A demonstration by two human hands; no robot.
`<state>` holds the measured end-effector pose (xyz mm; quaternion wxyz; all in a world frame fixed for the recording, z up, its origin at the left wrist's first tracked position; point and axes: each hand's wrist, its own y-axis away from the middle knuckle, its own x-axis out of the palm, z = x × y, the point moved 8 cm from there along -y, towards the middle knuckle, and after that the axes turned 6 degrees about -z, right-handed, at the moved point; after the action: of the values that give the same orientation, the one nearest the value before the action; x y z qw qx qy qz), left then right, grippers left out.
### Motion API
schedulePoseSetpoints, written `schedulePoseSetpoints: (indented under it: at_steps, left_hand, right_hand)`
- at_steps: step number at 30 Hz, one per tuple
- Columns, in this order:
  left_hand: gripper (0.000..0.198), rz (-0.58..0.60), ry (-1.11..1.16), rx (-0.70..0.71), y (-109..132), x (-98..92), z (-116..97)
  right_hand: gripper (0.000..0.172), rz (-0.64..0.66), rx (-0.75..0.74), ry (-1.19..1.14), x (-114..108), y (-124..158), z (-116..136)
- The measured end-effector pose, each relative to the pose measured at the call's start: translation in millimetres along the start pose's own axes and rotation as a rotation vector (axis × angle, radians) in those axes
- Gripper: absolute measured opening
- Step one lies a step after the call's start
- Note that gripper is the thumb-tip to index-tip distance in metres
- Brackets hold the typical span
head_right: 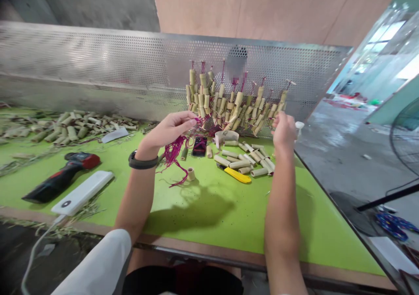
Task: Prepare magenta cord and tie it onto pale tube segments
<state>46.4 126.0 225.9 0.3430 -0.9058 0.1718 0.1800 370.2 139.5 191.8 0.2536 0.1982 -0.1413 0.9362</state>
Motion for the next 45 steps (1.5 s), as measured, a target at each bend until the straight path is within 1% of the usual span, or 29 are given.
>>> schedulePoseSetpoints:
  at_steps: [4, 7, 9, 10, 11, 15, 18, 22, 25, 30, 37, 40, 42, 45]
  left_hand:
    - [0.026, 0.063, -0.049, 0.035, -1.2, 16.0, -7.9]
    - [0.027, 0.086, -0.093, 0.058, -1.8, 23.8, -12.0]
    - [0.028, 0.074, -0.133, 0.060, -2.1, 24.7, -12.4]
    - [0.028, 0.065, -0.149, 0.063, -2.1, 24.2, -12.4]
    - [0.028, 0.056, -0.159, 0.066, -2.1, 23.6, -12.2]
    - [0.027, 0.040, -0.166, 0.071, -2.1, 21.4, -10.9]
    - [0.028, 0.035, -0.180, 0.071, -2.2, 21.5, -11.3]
    - [0.031, 0.031, -0.197, 0.061, -2.5, 24.4, -11.5]
    - [0.029, 0.010, -0.216, 0.052, -3.4, 25.4, -9.9]
    - [0.030, -0.005, -0.235, 0.076, -4.9, 24.2, -10.9]
    - [0.029, 0.007, -0.211, 0.069, -4.9, 22.5, -10.3]
    - [0.030, 0.006, -0.199, 0.064, -4.5, 21.7, -10.6]
    - [0.029, -0.015, -0.185, 0.049, -4.4, 18.6, -10.3]
    - [0.026, -0.077, -0.170, 0.030, -4.1, 9.7, -8.8]
  right_hand:
    - [0.034, 0.226, 0.013, 0.099, 52.6, 47.8, -14.4]
    - [0.042, 0.459, 0.050, 0.182, 86.3, 83.1, -27.5]
    - [0.046, 0.609, 0.072, 0.225, 101.2, 98.7, -34.2]
    - [0.048, 0.647, 0.080, 0.233, 105.0, 102.2, -36.6]
    - [0.049, 0.657, 0.087, 0.232, 106.8, 102.7, -38.5]
    - [0.046, 0.557, 0.085, 0.195, 104.2, 91.6, -42.2]
    - [0.043, 0.517, 0.080, 0.174, 104.1, 89.1, -42.4]
    - [0.040, 0.519, 0.105, 0.107, 108.3, 95.5, -40.8]
    - [0.040, 0.525, 0.113, 0.080, 111.3, 99.0, -41.0]
    - [0.040, 0.488, 0.104, 0.091, 110.0, 94.3, -43.3]
    - [0.041, 0.499, 0.134, 0.080, 111.0, 94.7, -46.7]
    - [0.040, 0.458, 0.129, 0.071, 107.5, 91.3, -46.7]
    - [0.040, 0.417, 0.108, 0.077, 102.2, 84.3, -45.6]
    - [0.042, 0.327, 0.017, 0.096, 88.5, 64.5, -40.3]
